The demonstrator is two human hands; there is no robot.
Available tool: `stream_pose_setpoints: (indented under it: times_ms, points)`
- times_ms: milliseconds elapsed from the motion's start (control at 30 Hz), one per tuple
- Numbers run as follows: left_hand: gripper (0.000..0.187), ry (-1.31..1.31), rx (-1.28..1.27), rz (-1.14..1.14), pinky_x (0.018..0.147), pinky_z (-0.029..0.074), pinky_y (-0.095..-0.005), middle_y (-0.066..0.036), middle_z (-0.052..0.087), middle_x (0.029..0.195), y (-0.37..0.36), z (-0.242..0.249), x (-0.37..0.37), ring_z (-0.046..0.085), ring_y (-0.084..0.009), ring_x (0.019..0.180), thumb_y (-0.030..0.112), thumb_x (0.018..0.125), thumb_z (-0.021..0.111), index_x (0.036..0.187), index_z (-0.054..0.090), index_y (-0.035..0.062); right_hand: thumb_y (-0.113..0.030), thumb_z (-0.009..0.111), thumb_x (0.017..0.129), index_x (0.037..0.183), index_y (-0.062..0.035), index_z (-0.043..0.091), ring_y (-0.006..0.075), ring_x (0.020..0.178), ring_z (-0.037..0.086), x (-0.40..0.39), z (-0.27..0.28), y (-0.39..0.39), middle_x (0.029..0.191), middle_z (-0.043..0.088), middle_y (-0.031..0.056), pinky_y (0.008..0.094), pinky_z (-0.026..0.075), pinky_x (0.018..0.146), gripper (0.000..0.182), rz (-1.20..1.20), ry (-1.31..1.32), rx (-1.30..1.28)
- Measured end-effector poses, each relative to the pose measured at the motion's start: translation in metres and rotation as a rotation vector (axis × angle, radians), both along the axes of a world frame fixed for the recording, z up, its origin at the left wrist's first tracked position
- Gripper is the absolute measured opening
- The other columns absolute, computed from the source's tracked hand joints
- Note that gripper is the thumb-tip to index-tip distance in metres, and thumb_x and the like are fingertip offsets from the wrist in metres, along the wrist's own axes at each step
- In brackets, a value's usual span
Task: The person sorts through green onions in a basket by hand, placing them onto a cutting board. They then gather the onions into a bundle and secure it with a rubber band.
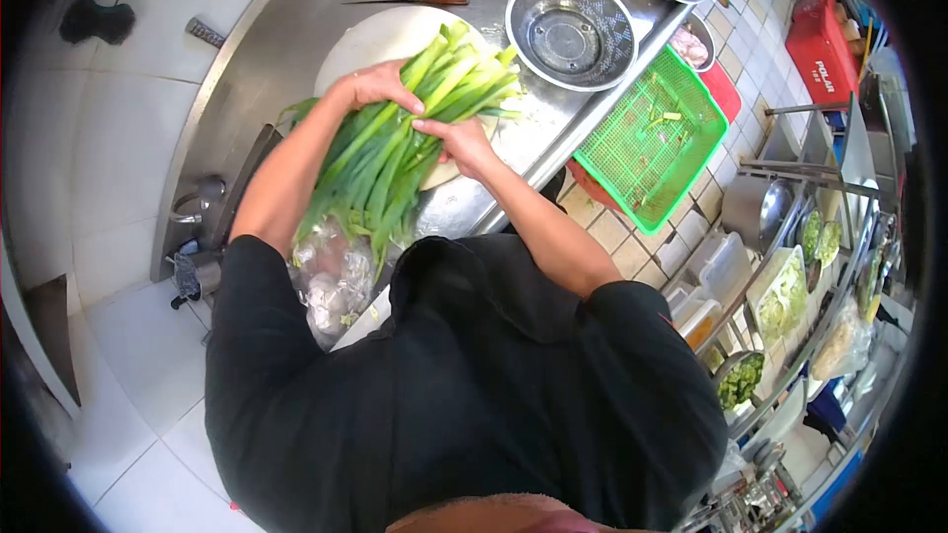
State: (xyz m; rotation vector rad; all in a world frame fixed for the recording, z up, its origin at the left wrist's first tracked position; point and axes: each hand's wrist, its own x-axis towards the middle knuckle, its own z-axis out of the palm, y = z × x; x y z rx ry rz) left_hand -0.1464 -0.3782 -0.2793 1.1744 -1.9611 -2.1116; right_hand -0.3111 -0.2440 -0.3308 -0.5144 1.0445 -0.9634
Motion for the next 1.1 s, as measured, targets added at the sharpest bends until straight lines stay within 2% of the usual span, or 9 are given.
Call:
stream_pose_setpoints:
  times_ms: [67,200,333,500,633,733,900,1033,1100]
  points:
    - [0.102,-0.112,-0.066,-0.106,0.106,0.042,-0.0314,-0.013,0.055,0.137,-0.014,0.029,-0.013,0.054,-0.021,0.121,0.014,0.059,0.088,0.147,0.037,0.0005,-0.013,0.083,0.074,0.106,-0.0009,0.065,0.012,0.059,0.058,0.005,-0.001,-0.012,0.089,0.066,0.005,0.0246,0.039,0.037,0.039,-0.077,-0.071,-0.053]
    - [0.121,-0.393,-0.551,-0.337,0.111,0.033,-0.051,-0.017,0.055,0.136,-0.014,0.056,-0.033,0.052,-0.0299,0.126,0.032,0.049,0.093,0.148,0.029,-0.0002,-0.016,0.065,0.093,0.118,-0.0108,0.058,0.0135,0.069,0.061,0.031,-0.041,-0.033,0.099,0.066,0.0027,0.0257,0.046,0.044,0.027,-0.15,-0.138,0.13]
    - [0.131,-0.678,-0.905,-0.337,0.109,0.022,-0.0669,-0.019,0.054,0.134,0.014,0.048,-0.044,0.051,-0.035,0.126,0.039,0.043,0.093,0.148,0.025,-0.0008,-0.022,0.055,0.099,0.125,-0.0168,0.055,0.0141,0.074,0.062,-0.003,-0.037,-0.031,0.105,0.065,0.0025,0.0295,0.055,0.057,0.026,0.187,-0.23,0.219]
    - [0.131,-0.69,-0.834,-0.22,0.099,0.032,-0.0532,-0.018,0.061,0.123,0.025,0.051,-0.045,0.051,-0.0332,0.123,0.043,0.041,0.093,0.146,0.03,-0.0022,-0.023,0.058,0.097,0.122,-0.016,0.054,0.0108,0.063,0.052,-0.023,-0.025,-0.029,0.082,0.052,-0.0021,0.0485,0.062,0.072,0.027,0.322,0.001,0.226]
    - [0.118,-0.655,-0.834,-0.265,0.098,0.031,-0.0487,-0.019,0.064,0.111,0.016,0.048,-0.044,0.052,-0.0327,0.114,0.048,0.04,0.092,0.133,0.043,-0.0046,-0.02,0.053,0.099,0.112,-0.0116,0.054,0.007,0.05,0.037,-0.036,-0.005,-0.032,0.075,0.046,-0.0037,0.0538,0.059,0.08,0.015,0.3,-0.21,0.311]
    - [0.103,-0.579,-1.013,-0.183,0.099,0.033,-0.0559,-0.017,0.068,0.103,0.011,0.027,-0.038,0.052,-0.0347,0.115,0.051,0.042,0.09,0.119,0.051,-0.0039,-0.019,0.05,0.099,0.111,-0.01,0.055,0.0074,0.05,0.037,-0.031,-0.01,-0.025,0.075,0.047,-0.003,0.0577,0.055,0.089,0.015,0.12,-0.427,0.333]
    - [0.104,-0.609,-0.867,-0.221,0.111,0.02,-0.0672,-0.02,0.062,0.116,-0.012,0.01,-0.034,0.047,-0.0374,0.125,0.051,0.045,0.09,0.121,0.049,-0.006,-0.028,0.059,0.095,0.113,-0.0037,0.054,0.0109,0.055,0.043,-0.039,0.003,-0.003,0.081,0.054,0.0033,0.0517,0.054,0.091,0.03,0.001,-0.662,0.332]
    - [0.106,-0.498,-0.8,-0.212,0.109,0.023,-0.0666,-0.023,0.06,0.121,-0.022,0.001,-0.028,0.051,-0.0383,0.123,0.051,0.047,0.09,0.124,0.045,-0.0064,-0.028,0.065,0.093,0.11,-0.001,0.054,0.0109,0.059,0.049,-0.054,0.029,0.009,0.072,0.052,0.0047,0.0493,0.059,0.079,0.034,-0.052,-0.207,0.458]
    - [0.106,-0.443,-0.727,-0.195,0.109,0.029,-0.0602,-0.024,0.063,0.116,-0.022,0.0,-0.027,0.057,-0.0394,0.115,0.049,0.047,0.091,0.124,0.044,-0.0068,-0.028,0.06,0.097,0.116,0.0006,0.053,0.0129,0.056,0.048,-0.058,0.012,0.016,0.084,0.057,0.0086,0.0473,0.06,0.08,0.035,0.007,-0.159,0.398]
